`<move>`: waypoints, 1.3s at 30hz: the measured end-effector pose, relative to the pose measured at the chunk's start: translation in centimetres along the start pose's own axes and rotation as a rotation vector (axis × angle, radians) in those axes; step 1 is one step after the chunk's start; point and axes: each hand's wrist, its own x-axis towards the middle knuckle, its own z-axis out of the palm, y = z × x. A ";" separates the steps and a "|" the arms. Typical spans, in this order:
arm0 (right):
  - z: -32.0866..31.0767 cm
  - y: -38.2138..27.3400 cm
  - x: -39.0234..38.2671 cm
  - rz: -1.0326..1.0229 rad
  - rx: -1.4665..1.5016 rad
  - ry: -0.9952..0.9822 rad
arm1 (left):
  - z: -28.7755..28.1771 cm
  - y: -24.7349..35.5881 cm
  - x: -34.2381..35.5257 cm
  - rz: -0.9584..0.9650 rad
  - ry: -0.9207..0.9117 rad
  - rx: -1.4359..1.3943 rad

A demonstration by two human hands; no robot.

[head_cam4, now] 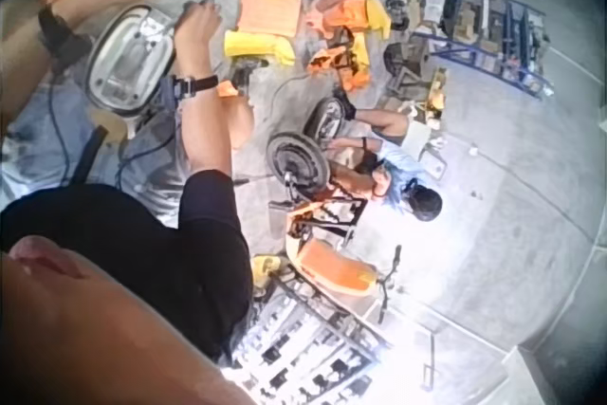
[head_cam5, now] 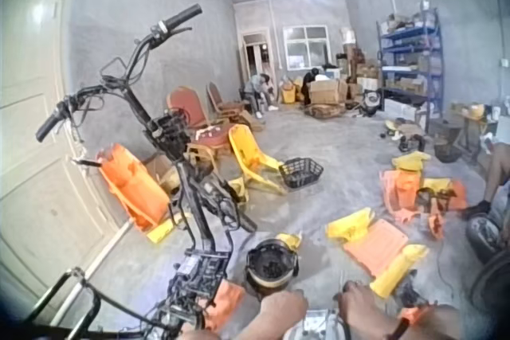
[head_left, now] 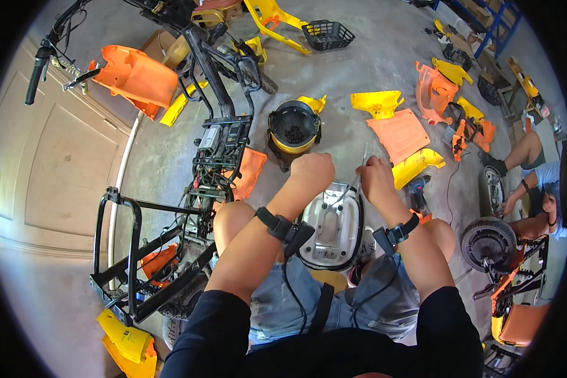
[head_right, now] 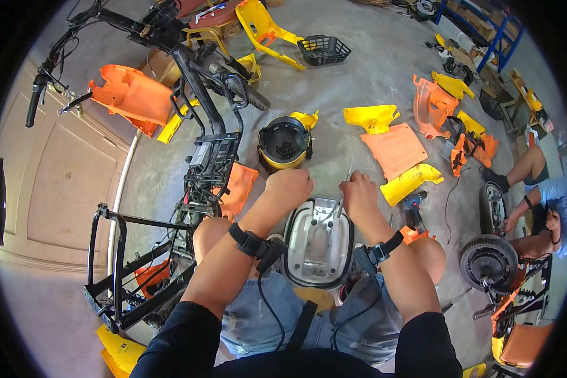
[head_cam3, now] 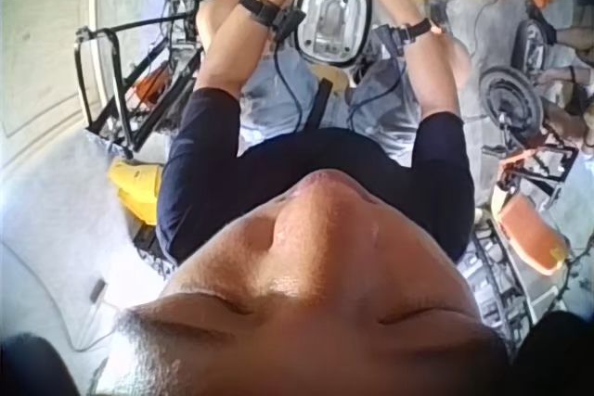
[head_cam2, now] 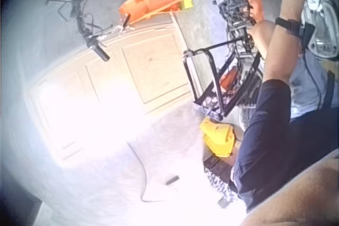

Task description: Repairing an electric scooter by assembling plastic body panels and working on the battery/controller compartment.

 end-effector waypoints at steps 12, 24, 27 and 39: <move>-1.7 -1.5 -0.4 0.042 0.092 -0.207 | -0.3 0.9 -0.3 0.005 -0.012 0.001; -1.3 0.1 -1.0 -0.091 0.027 -0.079 | -0.3 1.5 -0.2 0.060 0.092 0.001; -1.3 0.1 -1.2 -0.170 -0.045 0.006 | -0.7 2.0 -0.4 0.067 0.110 -0.040; -1.2 -1.0 -1.6 -0.047 0.127 -0.182 | -0.4 2.5 -0.9 0.044 0.092 -0.018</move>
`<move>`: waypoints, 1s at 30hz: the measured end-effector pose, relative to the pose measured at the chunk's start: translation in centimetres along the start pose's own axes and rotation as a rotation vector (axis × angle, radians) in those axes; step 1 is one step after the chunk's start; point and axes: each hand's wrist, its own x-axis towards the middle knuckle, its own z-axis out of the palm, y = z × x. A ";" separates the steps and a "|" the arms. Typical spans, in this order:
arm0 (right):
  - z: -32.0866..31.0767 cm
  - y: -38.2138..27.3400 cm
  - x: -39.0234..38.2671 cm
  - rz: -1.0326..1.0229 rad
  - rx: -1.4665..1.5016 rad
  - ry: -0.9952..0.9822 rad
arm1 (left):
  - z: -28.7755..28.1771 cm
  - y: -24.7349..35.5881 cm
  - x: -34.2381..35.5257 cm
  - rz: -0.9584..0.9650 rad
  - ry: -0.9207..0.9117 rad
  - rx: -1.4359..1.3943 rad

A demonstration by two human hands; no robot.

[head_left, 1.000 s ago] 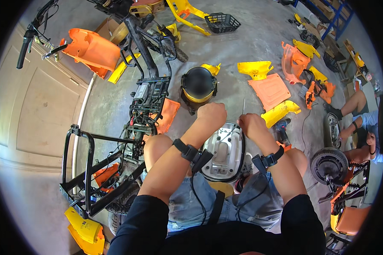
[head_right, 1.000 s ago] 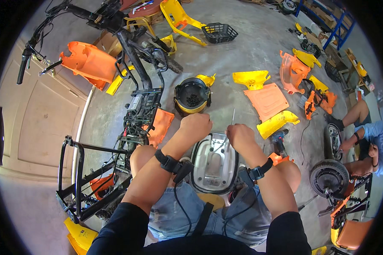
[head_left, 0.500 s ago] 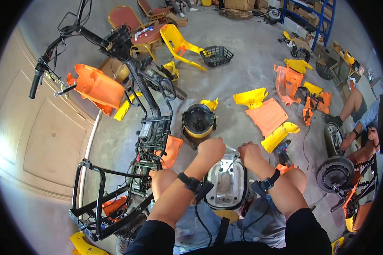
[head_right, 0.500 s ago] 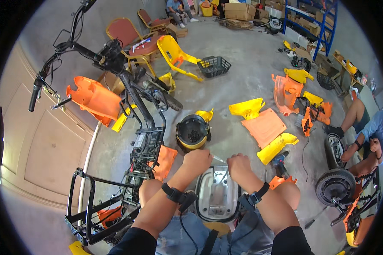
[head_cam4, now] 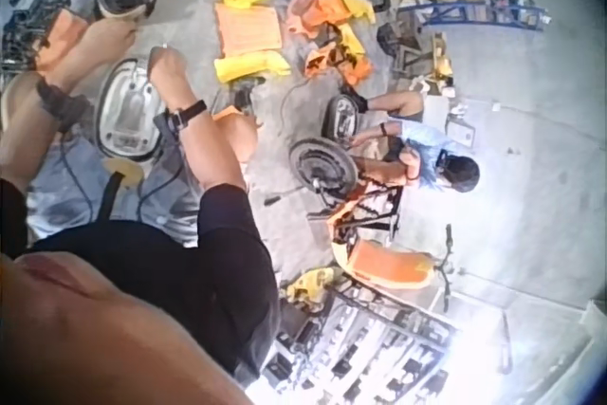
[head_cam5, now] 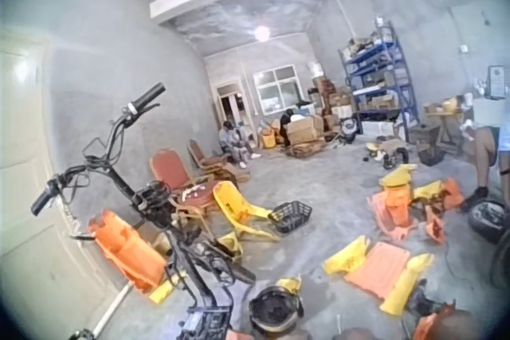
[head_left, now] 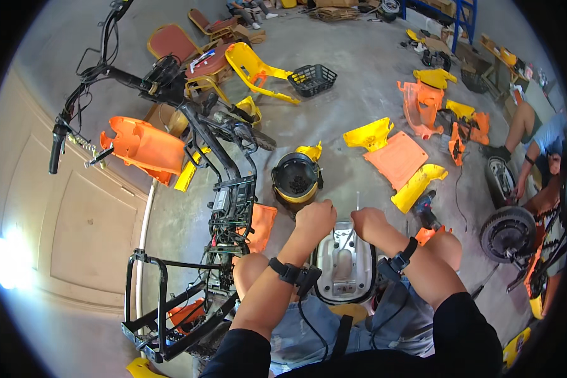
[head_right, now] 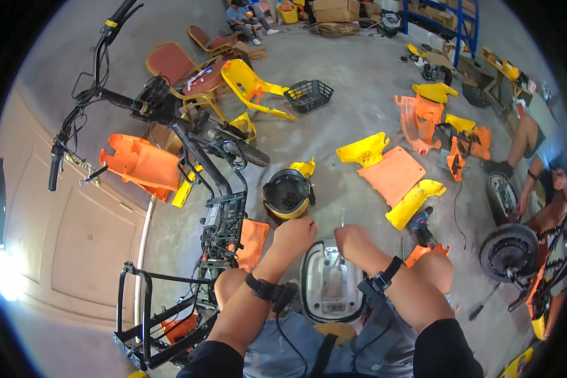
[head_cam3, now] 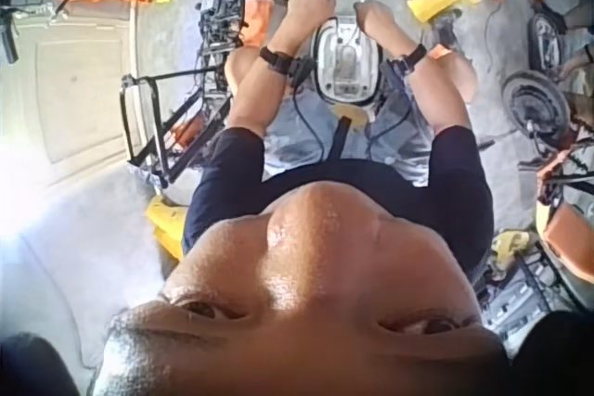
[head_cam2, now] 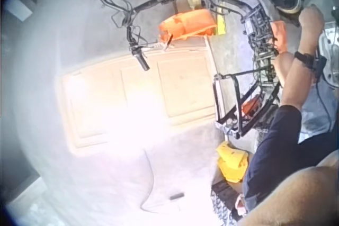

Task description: Repairing an electric scooter by assembling plastic body panels and working on the battery/controller compartment.

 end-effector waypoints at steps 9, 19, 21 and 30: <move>0.0 0.4 0.4 -0.001 0.044 0.066 | 0.0 -0.2 0.3 0.019 0.042 -0.007; 1.3 1.0 1.1 -0.060 -0.151 0.192 | -0.1 -0.7 0.2 0.036 0.068 -0.016; 1.2 0.8 1.3 0.055 0.032 0.010 | -0.2 -0.7 0.1 0.039 0.073 -0.007; 0.5 0.2 1.0 -0.016 0.150 0.045 | -0.6 -0.5 0.1 0.015 -0.005 0.001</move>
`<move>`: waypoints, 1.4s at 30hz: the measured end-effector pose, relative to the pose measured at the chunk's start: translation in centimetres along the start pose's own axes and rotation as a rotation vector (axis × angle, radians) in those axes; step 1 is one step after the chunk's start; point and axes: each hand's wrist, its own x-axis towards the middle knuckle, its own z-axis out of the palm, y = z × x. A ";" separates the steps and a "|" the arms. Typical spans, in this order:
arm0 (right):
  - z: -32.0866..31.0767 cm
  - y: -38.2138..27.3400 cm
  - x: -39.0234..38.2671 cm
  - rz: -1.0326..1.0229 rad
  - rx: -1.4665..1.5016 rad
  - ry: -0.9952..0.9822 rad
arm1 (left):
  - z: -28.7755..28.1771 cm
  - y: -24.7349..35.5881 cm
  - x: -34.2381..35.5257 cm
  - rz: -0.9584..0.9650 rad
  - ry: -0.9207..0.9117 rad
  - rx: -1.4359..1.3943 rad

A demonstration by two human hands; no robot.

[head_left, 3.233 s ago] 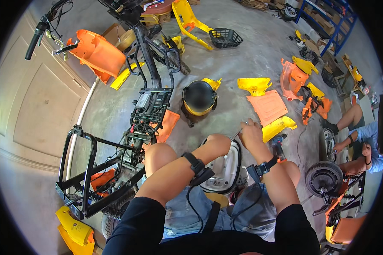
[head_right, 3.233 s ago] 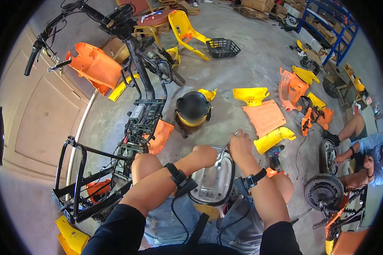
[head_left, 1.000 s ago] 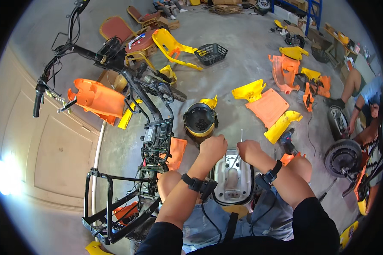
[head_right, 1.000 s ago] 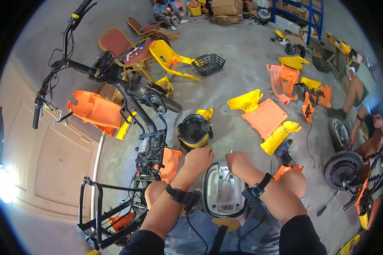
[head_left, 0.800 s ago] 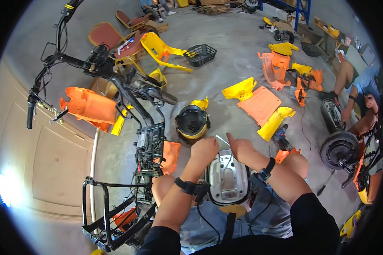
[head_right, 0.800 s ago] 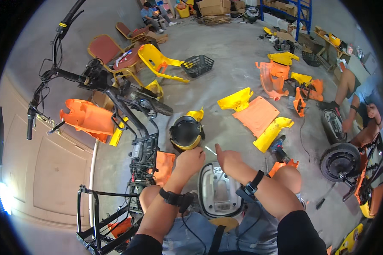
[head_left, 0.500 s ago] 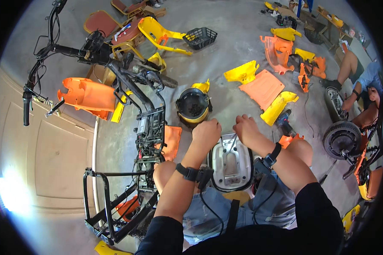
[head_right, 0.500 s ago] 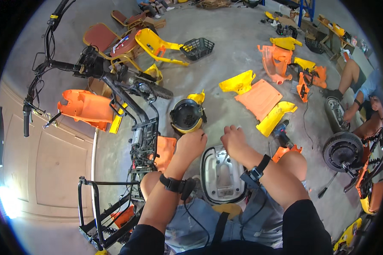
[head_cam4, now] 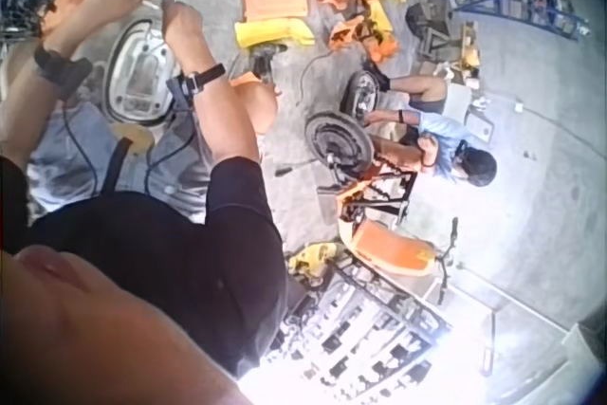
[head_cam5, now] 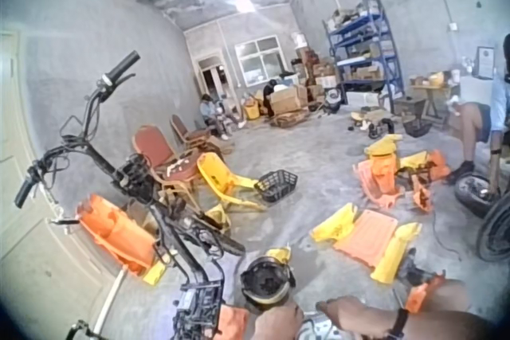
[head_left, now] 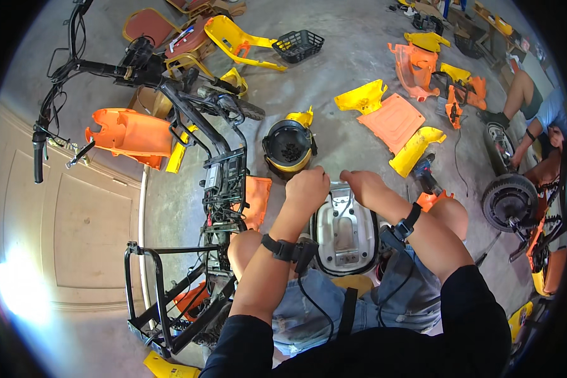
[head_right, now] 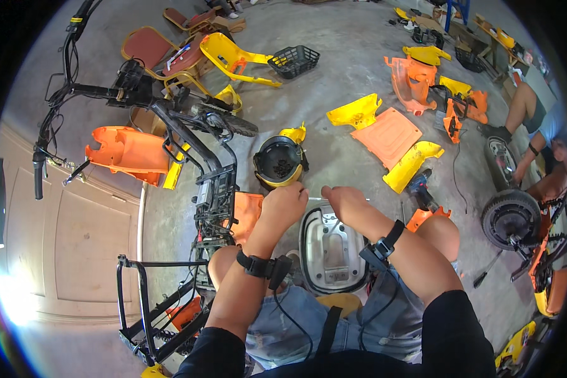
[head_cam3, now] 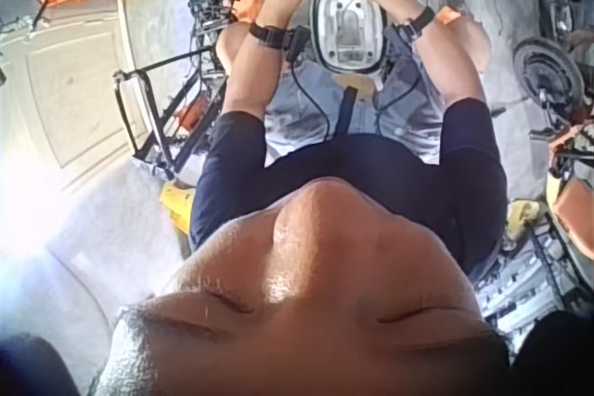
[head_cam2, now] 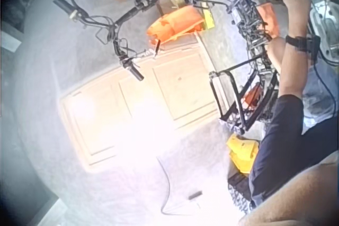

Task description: Repairing an electric scooter by assembling plastic body panels and working on the battery/controller compartment.

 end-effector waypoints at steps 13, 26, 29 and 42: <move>-0.2 0.2 -0.5 -0.192 -0.315 0.235 | 0.7 -0.3 0.1 0.001 0.053 -0.009; -0.8 -0.7 0.1 0.065 -0.073 -0.155 | 0.2 -0.1 0.0 -0.011 0.040 -0.017; -0.8 -0.6 0.4 0.039 -0.182 -0.173 | 0.2 0.0 0.1 -0.017 0.040 -0.026; -0.1 -0.8 0.1 0.123 -0.213 -0.027 | 0.2 0.0 0.2 -0.034 0.034 -0.039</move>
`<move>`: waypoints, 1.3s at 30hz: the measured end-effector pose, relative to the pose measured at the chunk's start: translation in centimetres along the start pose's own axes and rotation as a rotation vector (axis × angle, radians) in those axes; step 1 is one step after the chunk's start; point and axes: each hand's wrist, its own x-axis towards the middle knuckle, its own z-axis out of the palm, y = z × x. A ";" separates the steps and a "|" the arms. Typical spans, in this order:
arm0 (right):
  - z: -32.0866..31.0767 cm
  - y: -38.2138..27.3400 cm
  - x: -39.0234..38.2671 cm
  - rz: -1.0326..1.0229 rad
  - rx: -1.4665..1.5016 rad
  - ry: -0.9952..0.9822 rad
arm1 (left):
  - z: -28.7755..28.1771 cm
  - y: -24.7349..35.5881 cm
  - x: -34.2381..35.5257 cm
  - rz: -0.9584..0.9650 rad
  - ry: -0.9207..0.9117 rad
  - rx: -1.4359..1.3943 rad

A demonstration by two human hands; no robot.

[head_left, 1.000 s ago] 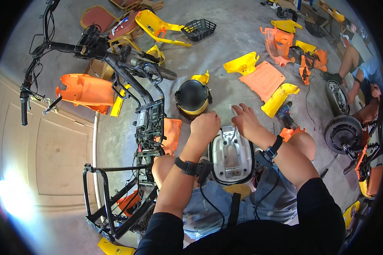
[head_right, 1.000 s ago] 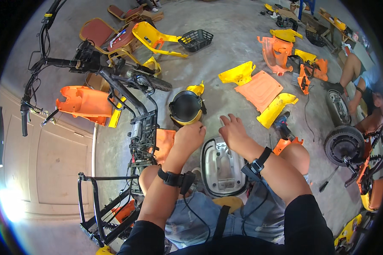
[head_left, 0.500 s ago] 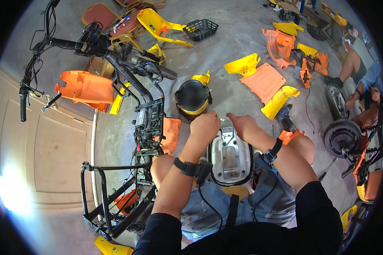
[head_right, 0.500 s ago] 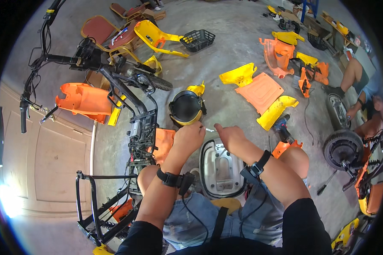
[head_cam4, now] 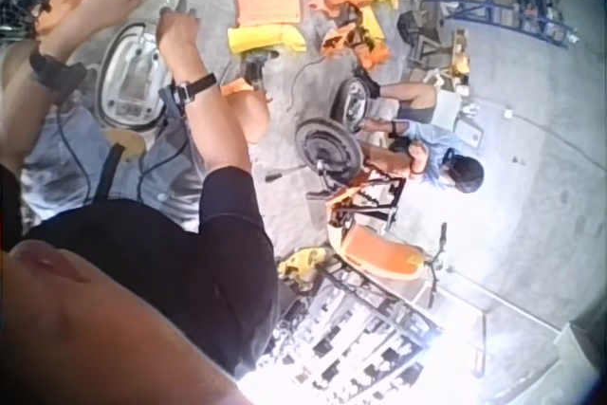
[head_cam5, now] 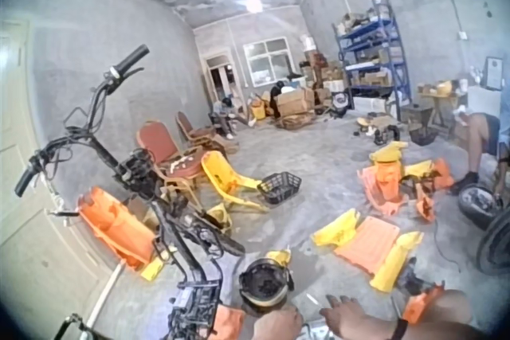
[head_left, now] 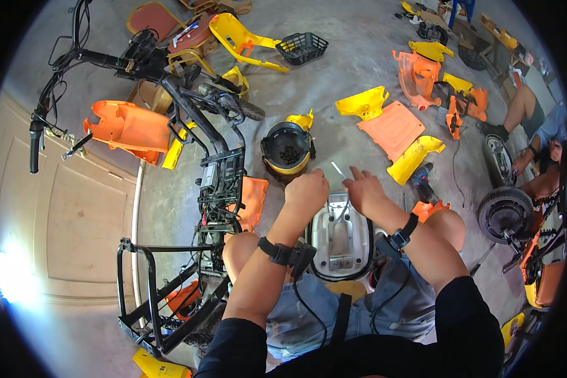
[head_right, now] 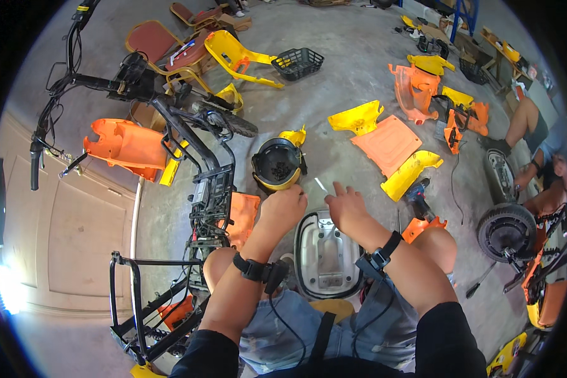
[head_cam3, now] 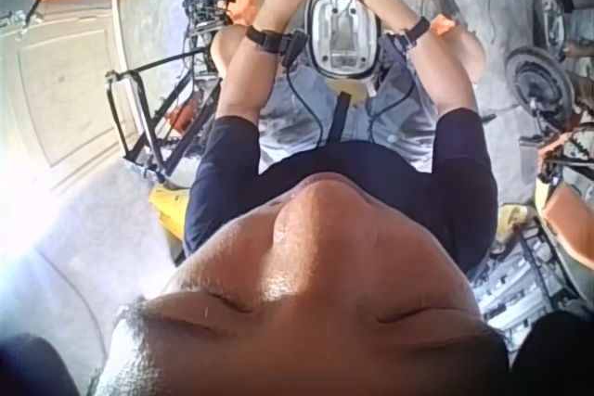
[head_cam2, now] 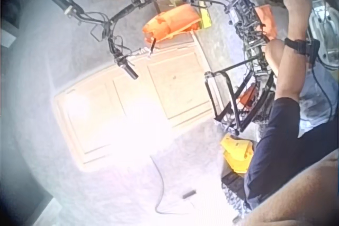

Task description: Repairing an electric scooter by assembling plastic body panels and working on the battery/controller compartment.

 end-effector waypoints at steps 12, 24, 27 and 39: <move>-0.1 0.3 0.5 -0.071 -0.009 -0.054 | -0.2 -0.3 -0.1 0.013 -0.013 0.011; 0.1 1.2 0.3 -0.261 0.024 0.156 | -0.6 0.0 -0.3 -0.007 -0.022 0.019; 0.0 1.2 0.1 -0.272 0.023 0.217 | -0.4 0.0 -0.3 -0.008 -0.016 0.014; 0.1 0.6 0.6 0.025 0.024 -0.018 | -0.1 -0.2 -0.2 0.019 0.026 -0.002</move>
